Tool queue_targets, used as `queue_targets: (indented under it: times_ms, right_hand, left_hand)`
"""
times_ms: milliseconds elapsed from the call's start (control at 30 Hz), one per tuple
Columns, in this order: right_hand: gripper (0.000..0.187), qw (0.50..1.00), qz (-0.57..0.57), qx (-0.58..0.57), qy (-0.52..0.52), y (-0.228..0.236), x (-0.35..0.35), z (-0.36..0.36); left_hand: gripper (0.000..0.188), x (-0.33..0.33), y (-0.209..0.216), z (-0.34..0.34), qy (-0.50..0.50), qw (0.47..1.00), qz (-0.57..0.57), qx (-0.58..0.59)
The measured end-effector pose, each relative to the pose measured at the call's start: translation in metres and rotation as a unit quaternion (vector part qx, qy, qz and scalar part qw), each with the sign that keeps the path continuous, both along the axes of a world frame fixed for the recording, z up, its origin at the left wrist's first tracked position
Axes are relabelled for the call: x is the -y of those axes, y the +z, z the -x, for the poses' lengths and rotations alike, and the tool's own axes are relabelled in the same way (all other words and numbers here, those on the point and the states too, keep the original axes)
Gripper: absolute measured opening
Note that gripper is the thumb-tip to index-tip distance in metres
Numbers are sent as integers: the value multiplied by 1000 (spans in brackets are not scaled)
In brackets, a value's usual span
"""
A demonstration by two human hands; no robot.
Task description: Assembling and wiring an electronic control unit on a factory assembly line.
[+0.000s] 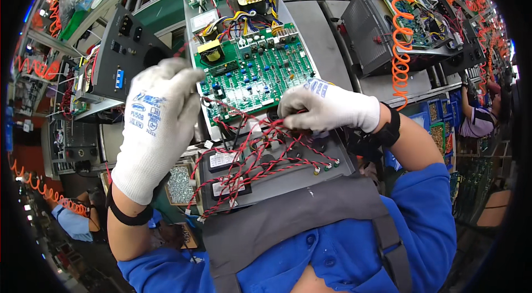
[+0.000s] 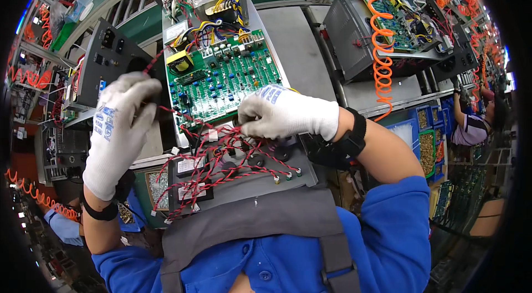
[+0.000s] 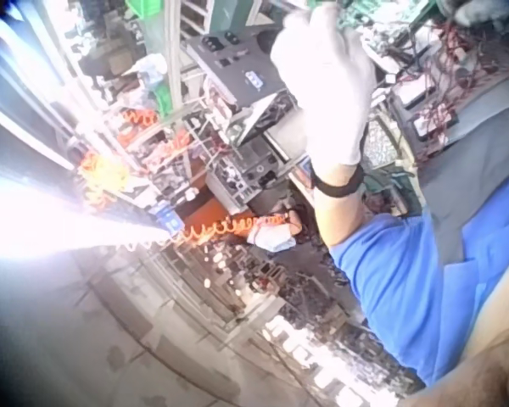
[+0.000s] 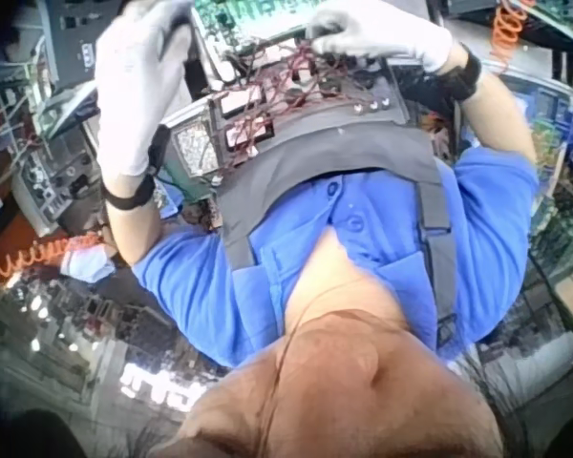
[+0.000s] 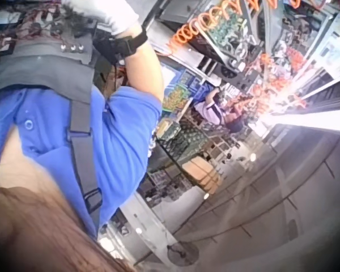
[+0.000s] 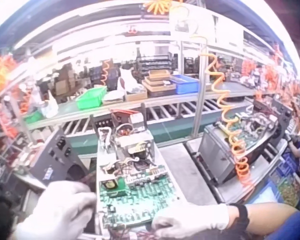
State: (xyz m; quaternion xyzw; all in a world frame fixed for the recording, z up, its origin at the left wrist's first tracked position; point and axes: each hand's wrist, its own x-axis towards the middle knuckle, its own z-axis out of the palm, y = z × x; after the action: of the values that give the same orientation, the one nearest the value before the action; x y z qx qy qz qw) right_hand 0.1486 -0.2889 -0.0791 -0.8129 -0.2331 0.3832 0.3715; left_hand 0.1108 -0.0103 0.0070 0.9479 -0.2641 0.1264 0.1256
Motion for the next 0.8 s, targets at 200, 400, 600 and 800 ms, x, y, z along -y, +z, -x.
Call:
queue_targets:
  times_ms: [200,400,600,800]
  right_hand:
    - [20,991,-89,-65,80,-6,1,-8]
    - [24,967,-167,111,160,1,21,-25]
    - [19,905,-69,348,235,-12,18,6]
    - [14,959,-271,82,32,-32,35,-9]
  left_hand:
    - [42,24,-25,24,-106,979,56,-163]
    - [35,35,-53,29,-100,985,-76,-121]
    - [25,27,-31,44,9,965,-158,-208]
    - [41,53,-40,38,-141,981,6,-131]
